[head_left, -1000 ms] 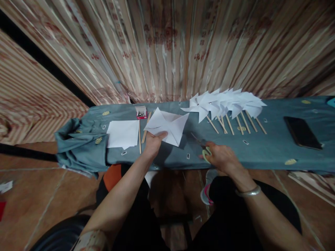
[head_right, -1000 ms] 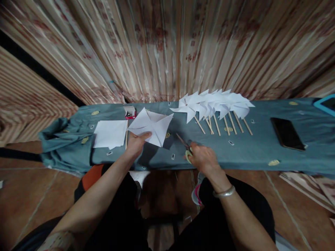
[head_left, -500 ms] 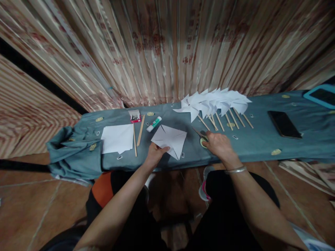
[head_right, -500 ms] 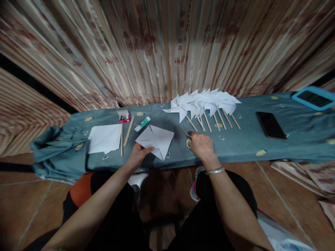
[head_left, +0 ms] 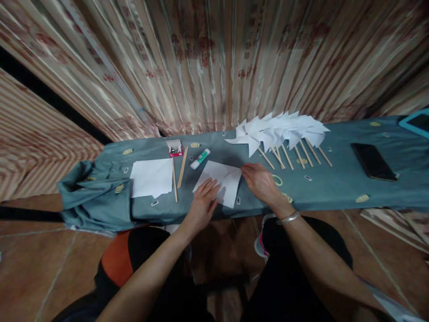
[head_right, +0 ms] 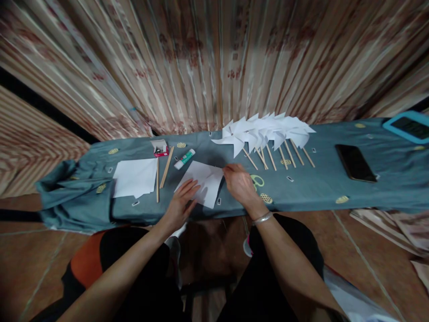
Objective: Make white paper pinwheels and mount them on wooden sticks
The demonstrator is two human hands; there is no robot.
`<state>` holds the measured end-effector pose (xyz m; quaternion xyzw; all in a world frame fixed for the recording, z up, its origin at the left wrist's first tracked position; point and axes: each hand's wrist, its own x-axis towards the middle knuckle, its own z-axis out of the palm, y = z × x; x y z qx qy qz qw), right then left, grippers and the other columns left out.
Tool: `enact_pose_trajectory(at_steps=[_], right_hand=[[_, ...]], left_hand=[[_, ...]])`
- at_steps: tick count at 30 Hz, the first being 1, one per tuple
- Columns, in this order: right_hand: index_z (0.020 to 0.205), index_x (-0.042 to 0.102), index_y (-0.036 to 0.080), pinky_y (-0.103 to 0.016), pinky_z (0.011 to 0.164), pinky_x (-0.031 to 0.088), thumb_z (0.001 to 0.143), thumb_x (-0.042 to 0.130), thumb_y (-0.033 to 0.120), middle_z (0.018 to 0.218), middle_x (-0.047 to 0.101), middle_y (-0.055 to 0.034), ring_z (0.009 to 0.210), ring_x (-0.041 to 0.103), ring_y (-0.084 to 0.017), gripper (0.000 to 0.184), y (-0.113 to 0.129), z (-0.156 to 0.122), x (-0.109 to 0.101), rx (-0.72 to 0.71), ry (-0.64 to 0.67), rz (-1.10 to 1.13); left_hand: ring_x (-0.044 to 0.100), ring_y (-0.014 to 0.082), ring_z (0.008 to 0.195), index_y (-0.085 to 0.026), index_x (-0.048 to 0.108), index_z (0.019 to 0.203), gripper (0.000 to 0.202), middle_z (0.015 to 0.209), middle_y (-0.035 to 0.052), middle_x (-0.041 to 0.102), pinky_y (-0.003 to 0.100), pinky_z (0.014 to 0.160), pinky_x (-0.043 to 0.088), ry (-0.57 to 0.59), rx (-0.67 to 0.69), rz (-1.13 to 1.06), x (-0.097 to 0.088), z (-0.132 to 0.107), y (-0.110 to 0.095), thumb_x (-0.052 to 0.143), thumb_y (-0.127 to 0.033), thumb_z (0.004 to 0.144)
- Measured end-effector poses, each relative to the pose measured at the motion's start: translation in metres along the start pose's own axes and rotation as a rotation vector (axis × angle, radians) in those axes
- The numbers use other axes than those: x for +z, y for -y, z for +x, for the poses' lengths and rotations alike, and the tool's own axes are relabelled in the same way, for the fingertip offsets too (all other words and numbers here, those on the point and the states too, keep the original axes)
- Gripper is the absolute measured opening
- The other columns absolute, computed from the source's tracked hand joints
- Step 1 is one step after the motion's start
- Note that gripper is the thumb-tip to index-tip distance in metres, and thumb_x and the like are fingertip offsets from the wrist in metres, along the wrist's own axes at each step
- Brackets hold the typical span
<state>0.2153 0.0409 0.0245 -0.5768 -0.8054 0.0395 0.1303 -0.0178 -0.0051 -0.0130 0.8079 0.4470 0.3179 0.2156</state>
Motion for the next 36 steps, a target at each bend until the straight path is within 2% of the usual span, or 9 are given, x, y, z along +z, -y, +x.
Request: enact_pose_trajectory(at_steps=[4,9,15,25,28,31,34,36], right_hand=[[0.11,0.068,0.012,-0.037,0.097,0.041,0.096,0.036,0.015,0.129,0.06,-0.0156,0.113,0.055,-0.027,0.034,0.01,0.014,0.02,-0.106,-0.031,-0.051],[0.114,0.067,0.012,-0.04,0.095,0.04,0.095,0.039,0.015,0.132,0.058,-0.0166,0.114,0.053,-0.03,0.034,0.009,0.024,0.038,-0.104,-0.027,-0.101],[0.115,0.066,0.014,-0.039,0.091,0.041,0.095,0.039,0.015,0.131,0.058,-0.0156,0.115,0.052,-0.029,0.034,0.011,0.03,0.047,-0.131,0.013,-0.109],[0.119,0.06,0.009,-0.039,0.09,0.039,0.091,0.042,0.009,0.132,0.058,-0.0175,0.114,0.051,-0.031,0.034,0.029,0.028,0.048,-0.152,0.026,-0.262],[0.115,0.062,0.008,-0.04,0.092,0.039,0.09,0.042,0.008,0.131,0.058,-0.0185,0.115,0.051,-0.031,0.032,0.033,0.03,0.05,-0.177,0.017,-0.273],[0.112,0.063,0.008,-0.041,0.092,0.039,0.09,0.042,0.007,0.132,0.058,-0.0185,0.115,0.051,-0.031,0.031,0.035,0.031,0.051,-0.18,0.015,-0.258],[0.111,0.064,0.009,-0.041,0.092,0.04,0.09,0.041,0.007,0.132,0.059,-0.0178,0.115,0.052,-0.031,0.031,0.035,0.03,0.052,-0.162,0.009,-0.23],[0.113,0.063,0.009,-0.041,0.092,0.041,0.091,0.041,0.008,0.132,0.059,-0.0175,0.116,0.052,-0.031,0.032,0.033,0.028,0.054,-0.132,-0.004,-0.205]], left_hand=[[0.041,0.0282,0.137,-0.018,0.055,0.129,0.039,0.141,0.0127,0.054,0.053,0.112,0.035,0.142,0.063,0.11,0.012,0.003,-0.007,0.052,-0.017,0.091],[0.043,0.0301,0.136,-0.014,0.057,0.126,0.035,0.14,0.0136,0.055,0.053,0.112,0.034,0.253,0.06,0.217,0.014,0.002,-0.006,0.054,-0.02,0.092],[0.04,0.0296,0.137,-0.014,0.055,0.128,0.036,0.142,0.0138,0.053,0.053,0.113,0.033,0.278,0.068,0.237,0.012,0.0,-0.007,0.053,-0.019,0.092],[0.039,0.0294,0.138,-0.014,0.054,0.13,0.038,0.144,0.0138,0.051,0.052,0.114,0.032,0.291,0.055,0.222,0.011,-0.003,-0.008,0.052,-0.022,0.093],[0.04,0.0292,0.138,-0.015,0.055,0.128,0.036,0.142,0.0131,0.053,0.053,0.113,0.032,0.274,0.062,0.186,0.011,-0.003,-0.008,0.053,-0.022,0.092],[0.048,0.0252,0.132,-0.019,0.057,0.125,0.032,0.136,0.0119,0.058,0.051,0.112,0.036,0.203,0.071,0.099,0.007,-0.001,-0.003,0.05,-0.024,0.094],[0.056,0.0238,0.122,-0.019,0.058,0.125,0.033,0.127,0.0132,0.063,0.047,0.106,0.043,0.05,0.039,0.057,-0.005,0.007,0.01,0.048,-0.024,0.094],[0.057,0.0258,0.119,-0.017,0.06,0.123,0.033,0.123,0.014,0.064,0.046,0.102,0.046,-0.092,-0.059,0.083,-0.017,0.015,0.022,0.051,-0.025,0.092]])
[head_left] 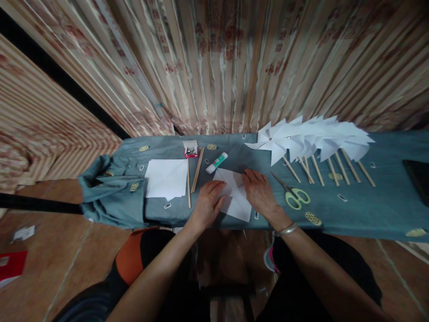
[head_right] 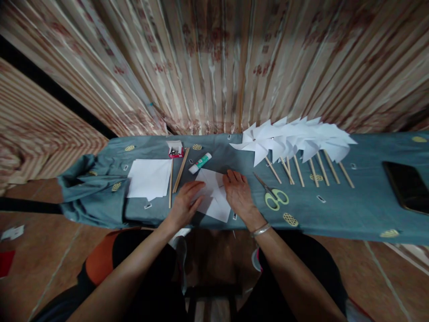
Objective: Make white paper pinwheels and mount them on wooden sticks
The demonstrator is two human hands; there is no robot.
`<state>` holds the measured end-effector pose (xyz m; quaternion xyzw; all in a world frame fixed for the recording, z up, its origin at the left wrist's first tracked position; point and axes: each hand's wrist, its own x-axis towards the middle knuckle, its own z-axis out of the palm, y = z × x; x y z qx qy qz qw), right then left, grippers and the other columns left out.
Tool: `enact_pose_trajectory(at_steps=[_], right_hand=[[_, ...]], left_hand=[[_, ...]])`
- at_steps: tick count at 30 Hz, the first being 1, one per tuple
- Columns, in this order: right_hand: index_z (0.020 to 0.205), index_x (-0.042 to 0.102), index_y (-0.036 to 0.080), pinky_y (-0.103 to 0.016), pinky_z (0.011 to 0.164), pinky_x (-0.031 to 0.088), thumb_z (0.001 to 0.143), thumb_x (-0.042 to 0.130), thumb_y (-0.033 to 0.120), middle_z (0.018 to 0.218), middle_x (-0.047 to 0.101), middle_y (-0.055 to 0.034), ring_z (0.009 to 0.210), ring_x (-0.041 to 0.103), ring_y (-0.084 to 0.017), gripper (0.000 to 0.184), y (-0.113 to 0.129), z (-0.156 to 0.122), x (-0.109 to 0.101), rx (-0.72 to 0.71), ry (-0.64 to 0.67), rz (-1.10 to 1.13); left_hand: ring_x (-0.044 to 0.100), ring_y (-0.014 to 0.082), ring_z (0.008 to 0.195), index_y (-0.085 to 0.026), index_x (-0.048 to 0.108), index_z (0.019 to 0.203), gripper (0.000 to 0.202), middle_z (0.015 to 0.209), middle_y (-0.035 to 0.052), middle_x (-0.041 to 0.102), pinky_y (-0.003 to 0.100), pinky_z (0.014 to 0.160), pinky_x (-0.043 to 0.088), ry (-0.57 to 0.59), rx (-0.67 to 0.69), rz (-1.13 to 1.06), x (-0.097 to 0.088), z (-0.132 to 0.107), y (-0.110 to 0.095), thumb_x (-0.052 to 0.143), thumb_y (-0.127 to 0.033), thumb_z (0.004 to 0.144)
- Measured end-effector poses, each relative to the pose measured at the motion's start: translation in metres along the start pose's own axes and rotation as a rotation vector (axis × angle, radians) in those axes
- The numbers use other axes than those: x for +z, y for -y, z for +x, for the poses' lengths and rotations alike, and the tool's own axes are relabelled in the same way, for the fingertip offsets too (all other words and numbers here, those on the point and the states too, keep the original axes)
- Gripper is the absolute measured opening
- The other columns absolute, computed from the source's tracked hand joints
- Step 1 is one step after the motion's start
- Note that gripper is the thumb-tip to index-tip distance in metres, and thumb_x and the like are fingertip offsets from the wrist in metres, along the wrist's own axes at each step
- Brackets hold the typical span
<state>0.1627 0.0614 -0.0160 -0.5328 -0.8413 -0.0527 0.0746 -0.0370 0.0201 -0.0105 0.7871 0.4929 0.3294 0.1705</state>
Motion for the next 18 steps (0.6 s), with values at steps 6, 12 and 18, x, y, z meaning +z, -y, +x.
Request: enact_pose_trajectory(at_steps=[6,12,18], right_hand=[[0.119,0.06,0.005,-0.04,0.094,0.042,0.093,0.039,0.01,0.129,0.061,-0.0189,0.116,0.053,-0.03,0.034,-0.006,0.001,0.005,0.051,-0.045,0.142],[0.127,0.054,0.004,-0.043,0.097,0.042,0.095,0.037,0.015,0.129,0.06,-0.0199,0.12,0.052,-0.03,0.038,-0.008,0.008,0.0,0.086,-0.139,0.307],[0.126,0.056,0.007,-0.046,0.098,0.043,0.094,0.039,0.016,0.128,0.061,-0.0197,0.12,0.053,-0.03,0.037,-0.001,0.013,-0.006,0.078,-0.155,0.405]], left_hand=[[0.055,0.0259,0.121,-0.02,0.054,0.129,0.043,0.128,0.0113,0.06,0.045,0.105,0.044,-0.121,-0.215,0.053,-0.023,0.029,0.026,0.057,-0.024,0.087],[0.053,0.0305,0.121,-0.01,0.054,0.128,0.05,0.128,0.0173,0.06,0.046,0.106,0.042,-0.035,-0.26,0.211,-0.016,0.062,0.042,0.065,-0.02,0.08],[0.058,0.0276,0.11,-0.017,0.063,0.118,0.037,0.112,0.0102,0.066,0.045,0.1,0.046,0.022,-0.228,0.317,-0.003,0.073,0.056,0.062,-0.021,0.081]])
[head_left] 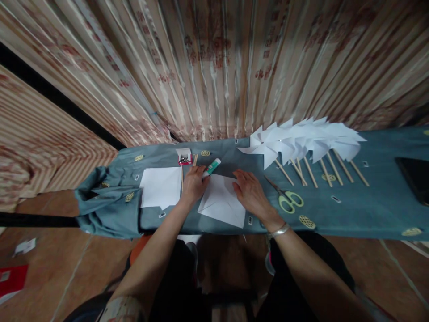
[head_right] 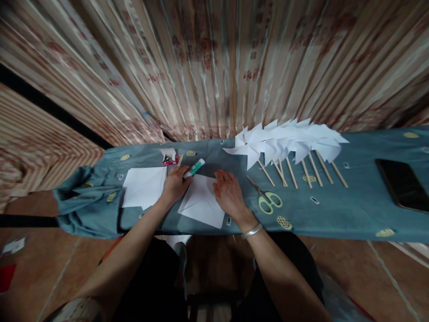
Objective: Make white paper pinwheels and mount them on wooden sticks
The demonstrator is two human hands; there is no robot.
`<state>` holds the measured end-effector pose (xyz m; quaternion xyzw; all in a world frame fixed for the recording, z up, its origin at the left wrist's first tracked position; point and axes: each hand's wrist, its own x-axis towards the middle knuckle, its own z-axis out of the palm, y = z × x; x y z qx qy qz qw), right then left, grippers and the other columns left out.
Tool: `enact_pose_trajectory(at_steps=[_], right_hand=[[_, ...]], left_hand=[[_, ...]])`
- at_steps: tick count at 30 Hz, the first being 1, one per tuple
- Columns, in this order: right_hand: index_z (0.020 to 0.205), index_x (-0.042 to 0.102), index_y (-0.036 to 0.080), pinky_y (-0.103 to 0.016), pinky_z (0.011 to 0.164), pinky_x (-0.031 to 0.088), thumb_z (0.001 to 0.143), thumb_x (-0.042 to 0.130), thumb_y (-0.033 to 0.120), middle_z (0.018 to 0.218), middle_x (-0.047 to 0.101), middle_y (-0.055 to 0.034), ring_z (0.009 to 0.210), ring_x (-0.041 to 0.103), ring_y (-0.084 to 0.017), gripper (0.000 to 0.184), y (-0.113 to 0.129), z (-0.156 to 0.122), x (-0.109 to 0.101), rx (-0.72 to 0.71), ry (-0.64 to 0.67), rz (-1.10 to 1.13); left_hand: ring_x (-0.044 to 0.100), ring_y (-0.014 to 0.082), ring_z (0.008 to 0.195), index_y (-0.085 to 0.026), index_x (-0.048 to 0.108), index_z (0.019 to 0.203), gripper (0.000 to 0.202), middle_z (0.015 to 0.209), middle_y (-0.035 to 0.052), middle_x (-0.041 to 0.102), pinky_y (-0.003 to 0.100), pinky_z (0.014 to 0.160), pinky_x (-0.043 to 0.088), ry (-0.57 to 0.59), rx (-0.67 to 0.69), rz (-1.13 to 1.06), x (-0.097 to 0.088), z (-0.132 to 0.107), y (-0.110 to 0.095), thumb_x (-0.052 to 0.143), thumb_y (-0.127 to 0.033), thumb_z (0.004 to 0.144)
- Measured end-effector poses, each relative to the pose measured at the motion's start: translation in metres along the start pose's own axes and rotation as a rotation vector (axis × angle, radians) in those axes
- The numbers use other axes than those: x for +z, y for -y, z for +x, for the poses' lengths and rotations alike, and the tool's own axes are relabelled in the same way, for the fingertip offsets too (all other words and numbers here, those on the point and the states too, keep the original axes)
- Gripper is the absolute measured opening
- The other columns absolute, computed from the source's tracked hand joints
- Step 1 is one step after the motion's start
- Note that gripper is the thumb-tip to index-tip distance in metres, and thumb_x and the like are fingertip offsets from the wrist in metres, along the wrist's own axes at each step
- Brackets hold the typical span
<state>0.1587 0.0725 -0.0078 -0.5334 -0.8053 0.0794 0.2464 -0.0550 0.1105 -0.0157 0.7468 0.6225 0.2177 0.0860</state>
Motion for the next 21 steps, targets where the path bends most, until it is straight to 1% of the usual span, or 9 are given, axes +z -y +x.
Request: enact_pose_trajectory(at_steps=[3,5,7,9,12,14,15,18,21], right_hand=[[0.126,0.056,0.007,-0.046,0.099,0.044,0.093,0.041,0.016,0.128,0.061,-0.0191,0.12,0.054,-0.03,0.037,0.002,0.003,-0.001,0.013,0.001,0.04],[0.125,0.057,0.009,-0.047,0.1,0.044,0.093,0.042,0.017,0.128,0.062,-0.0184,0.119,0.054,-0.03,0.036,0.002,0.005,-0.003,0.031,-0.03,0.103],[0.123,0.059,0.012,-0.048,0.101,0.043,0.093,0.045,0.02,0.125,0.064,-0.0173,0.118,0.056,-0.029,0.034,0.002,0.006,-0.004,0.079,-0.084,0.228],[0.119,0.062,0.016,-0.047,0.098,0.046,0.091,0.052,0.027,0.12,0.067,-0.0147,0.111,0.061,-0.027,0.032,0.001,0.008,-0.007,0.168,-0.112,0.453],[0.112,0.066,0.02,-0.041,0.091,0.052,0.083,0.065,0.04,0.11,0.072,-0.0081,0.099,0.066,-0.022,0.035,0.001,0.009,-0.011,0.284,0.008,0.972],[0.108,0.069,0.022,-0.038,0.092,0.052,0.077,0.073,0.043,0.103,0.074,-0.0041,0.096,0.068,-0.019,0.038,0.002,0.007,-0.015,0.34,0.147,1.284],[0.106,0.07,0.022,-0.037,0.093,0.051,0.074,0.076,0.043,0.099,0.075,-0.0028,0.094,0.068,-0.018,0.038,0.003,0.006,-0.017,0.374,0.205,1.385],[0.103,0.073,0.023,-0.034,0.092,0.051,0.069,0.082,0.037,0.094,0.076,-0.0009,0.088,0.069,-0.015,0.038,0.008,0.0,-0.021,0.468,0.302,1.501],[0.098,0.075,0.022,-0.033,0.089,0.053,0.068,0.083,0.036,0.091,0.077,-0.0008,0.084,0.069,-0.015,0.034,0.014,-0.006,-0.023,0.516,0.325,1.52]], left_hand=[[0.059,0.0263,0.106,-0.015,0.066,0.112,0.031,0.105,0.0102,0.067,0.043,0.098,0.047,-0.007,0.004,-0.006,0.001,0.003,0.003,0.06,-0.02,0.082],[0.059,0.0244,0.102,-0.015,0.068,0.109,0.029,0.103,0.0096,0.068,0.04,0.096,0.047,-0.038,-0.017,-0.079,-0.002,0.004,0.002,0.059,-0.019,0.082],[0.06,0.0219,0.097,-0.016,0.068,0.108,0.029,0.101,0.0083,0.069,0.037,0.092,0.048,-0.08,-0.061,-0.233,-0.008,0.002,-0.003,0.06,-0.02,0.08],[0.061,0.019,0.09,-0.014,0.069,0.109,0.031,0.101,0.0074,0.069,0.033,0.085,0.049,-0.078,-0.132,-0.471,-0.015,-0.005,-0.015,0.061,-0.025,0.08],[0.062,0.0162,0.08,-0.015,0.07,0.108,0.037,0.094,0.0052,0.072,0.029,0.074,0.049,0.156,-0.204,-0.913,-0.024,-0.023,-0.038,0.065,-0.037,0.079],[0.063,0.0171,0.082,-0.015,0.072,0.107,0.04,0.094,0.0057,0.073,0.029,0.076,0.049,0.327,-0.249,-1.099,-0.028,-0.035,-0.052,0.069,-0.041,0.077],[0.063,0.0171,0.082,-0.015,0.073,0.106,0.042,0.094,0.0061,0.073,0.029,0.074,0.049,0.374,-0.287,-1.156,-0.03,-0.039,-0.056,0.071,-0.043,0.075],[0.062,0.0161,0.08,-0.015,0.074,0.106,0.046,0.095,0.0066,0.074,0.028,0.072,0.048,0.453,-0.356,-1.237,-0.032,-0.048,-0.061,0.075,-0.045,0.071],[0.063,0.0156,0.08,-0.015,0.073,0.108,0.048,0.097,0.0072,0.074,0.028,0.074,0.048,0.49,-0.374,-1.287,-0.033,-0.052,-0.058,0.076,-0.044,0.071]])
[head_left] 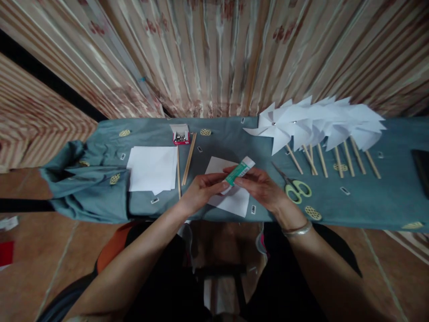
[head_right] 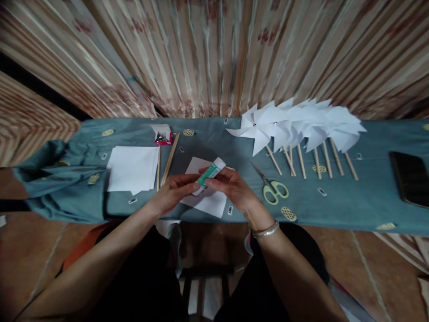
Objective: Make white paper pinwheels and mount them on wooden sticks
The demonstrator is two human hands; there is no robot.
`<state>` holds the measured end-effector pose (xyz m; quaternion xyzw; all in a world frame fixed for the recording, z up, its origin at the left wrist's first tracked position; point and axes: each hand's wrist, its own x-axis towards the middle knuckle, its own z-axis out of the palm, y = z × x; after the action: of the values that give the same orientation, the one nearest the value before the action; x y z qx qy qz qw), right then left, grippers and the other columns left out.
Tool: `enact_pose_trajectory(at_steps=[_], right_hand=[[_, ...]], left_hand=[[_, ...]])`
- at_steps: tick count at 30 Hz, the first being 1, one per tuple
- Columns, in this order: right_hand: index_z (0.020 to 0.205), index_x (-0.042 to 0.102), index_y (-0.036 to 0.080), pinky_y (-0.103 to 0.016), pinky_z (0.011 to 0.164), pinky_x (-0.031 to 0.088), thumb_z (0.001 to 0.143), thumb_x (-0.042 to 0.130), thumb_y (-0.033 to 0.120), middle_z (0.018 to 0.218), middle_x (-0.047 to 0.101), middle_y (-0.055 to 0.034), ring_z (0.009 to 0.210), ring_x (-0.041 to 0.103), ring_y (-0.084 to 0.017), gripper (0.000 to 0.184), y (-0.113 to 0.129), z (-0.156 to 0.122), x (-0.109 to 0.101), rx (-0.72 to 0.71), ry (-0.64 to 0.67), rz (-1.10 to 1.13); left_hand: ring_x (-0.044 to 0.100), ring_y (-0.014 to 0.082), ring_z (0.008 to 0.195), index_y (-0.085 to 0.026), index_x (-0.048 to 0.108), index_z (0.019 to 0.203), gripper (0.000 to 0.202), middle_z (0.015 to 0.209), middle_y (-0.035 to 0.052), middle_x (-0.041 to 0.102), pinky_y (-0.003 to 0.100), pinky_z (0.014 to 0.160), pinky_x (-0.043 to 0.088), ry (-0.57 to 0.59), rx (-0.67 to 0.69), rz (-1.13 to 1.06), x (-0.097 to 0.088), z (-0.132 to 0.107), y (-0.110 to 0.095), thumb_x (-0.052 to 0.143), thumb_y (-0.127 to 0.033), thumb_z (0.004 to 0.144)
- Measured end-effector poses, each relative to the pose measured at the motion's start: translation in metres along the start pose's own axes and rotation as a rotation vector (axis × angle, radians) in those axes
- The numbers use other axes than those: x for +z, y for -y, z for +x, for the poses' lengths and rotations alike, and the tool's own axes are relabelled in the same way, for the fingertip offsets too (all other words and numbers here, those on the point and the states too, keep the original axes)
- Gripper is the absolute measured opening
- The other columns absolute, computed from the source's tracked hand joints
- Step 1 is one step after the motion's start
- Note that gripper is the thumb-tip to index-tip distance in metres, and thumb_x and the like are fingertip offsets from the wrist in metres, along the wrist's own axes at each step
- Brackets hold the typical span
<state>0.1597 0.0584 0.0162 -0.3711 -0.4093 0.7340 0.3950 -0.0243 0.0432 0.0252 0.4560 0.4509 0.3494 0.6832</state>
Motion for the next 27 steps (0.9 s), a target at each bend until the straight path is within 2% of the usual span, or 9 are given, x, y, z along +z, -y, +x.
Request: enact_pose_trajectory(at_steps=[4,8,10,12,16,22,25,27], right_hand=[[0.092,0.074,0.022,-0.029,0.078,0.057,0.07,0.081,0.04,0.096,0.076,-0.0024,0.081,0.07,-0.015,0.029,-0.001,-0.003,-0.006,-0.017,-0.141,0.008],[0.092,0.072,0.023,-0.022,0.06,0.057,0.073,0.079,0.043,0.088,0.076,-0.0011,0.07,0.069,-0.012,0.029,-0.003,-0.002,-0.021,-0.029,-0.312,-0.022],[0.093,0.071,0.023,-0.023,0.06,0.057,0.072,0.079,0.044,0.086,0.076,-0.001,0.069,0.069,-0.013,0.031,-0.006,-0.002,-0.024,-0.044,-0.328,-0.086],[0.091,0.07,0.022,-0.026,0.064,0.058,0.07,0.08,0.044,0.088,0.076,-0.0019,0.074,0.07,-0.014,0.032,-0.011,-0.001,-0.024,-0.065,-0.33,-0.149],[0.088,0.07,0.021,-0.034,0.079,0.057,0.068,0.081,0.041,0.092,0.075,-0.0024,0.084,0.07,-0.018,0.03,-0.02,0.0,-0.018,-0.09,-0.334,-0.232],[0.094,0.068,0.022,-0.039,0.086,0.055,0.072,0.079,0.037,0.089,0.075,-0.0016,0.084,0.07,-0.019,0.029,-0.025,-0.001,-0.015,-0.164,-0.323,-0.389],[0.094,0.067,0.022,-0.038,0.086,0.055,0.073,0.078,0.038,0.09,0.074,-0.0015,0.085,0.07,-0.019,0.029,-0.026,-0.002,-0.014,-0.178,-0.311,-0.427],[0.095,0.067,0.022,-0.038,0.085,0.055,0.074,0.077,0.038,0.09,0.074,-0.0013,0.085,0.07,-0.019,0.029,-0.026,-0.002,-0.012,-0.188,-0.304,-0.448]], left_hand=[[0.066,0.0182,0.084,-0.013,0.071,0.106,0.044,0.096,0.0084,0.074,0.029,0.075,0.051,0.001,0.009,0.114,-0.012,-0.003,0.003,0.073,-0.041,0.073],[0.065,0.0198,0.091,-0.015,0.069,0.104,0.033,0.102,0.0076,0.072,0.033,0.083,0.052,-0.228,0.211,0.484,-0.035,0.001,0.006,0.07,-0.032,0.075],[0.064,0.0212,0.099,-0.017,0.069,0.102,0.027,0.105,0.0065,0.071,0.037,0.091,0.051,-0.318,0.327,0.72,-0.047,0.006,0.008,0.066,-0.026,0.077],[0.061,0.0232,0.109,-0.018,0.069,0.101,0.024,0.111,0.0063,0.069,0.042,0.1,0.047,-0.342,0.417,0.904,-0.055,0.014,0.011,0.062,-0.02,0.078],[0.058,0.0242,0.117,-0.015,0.066,0.11,0.033,0.121,0.0089,0.065,0.044,0.104,0.045,-0.276,0.437,1.084,-0.062,0.027,0.018,0.055,-0.013,0.08],[0.049,0.0264,0.127,-0.015,0.057,0.126,0.042,0.135,0.0105,0.056,0.048,0.108,0.04,-0.247,0.484,1.086,-0.061,0.029,0.022,0.049,-0.016,0.084],[0.045,0.0273,0.13,-0.018,0.059,0.123,0.04,0.138,0.0091,0.053,0.051,0.108,0.038,-0.228,0.526,1.098,-0.053,0.021,0.022,0.045,-0.015,0.086],[0.046,0.0263,0.129,-0.02,0.062,0.119,0.038,0.136,0.0075,0.055,0.051,0.107,0.039,-0.156,0.552,1.109,-0.042,0.013,0.023,0.044,-0.013,0.087]])
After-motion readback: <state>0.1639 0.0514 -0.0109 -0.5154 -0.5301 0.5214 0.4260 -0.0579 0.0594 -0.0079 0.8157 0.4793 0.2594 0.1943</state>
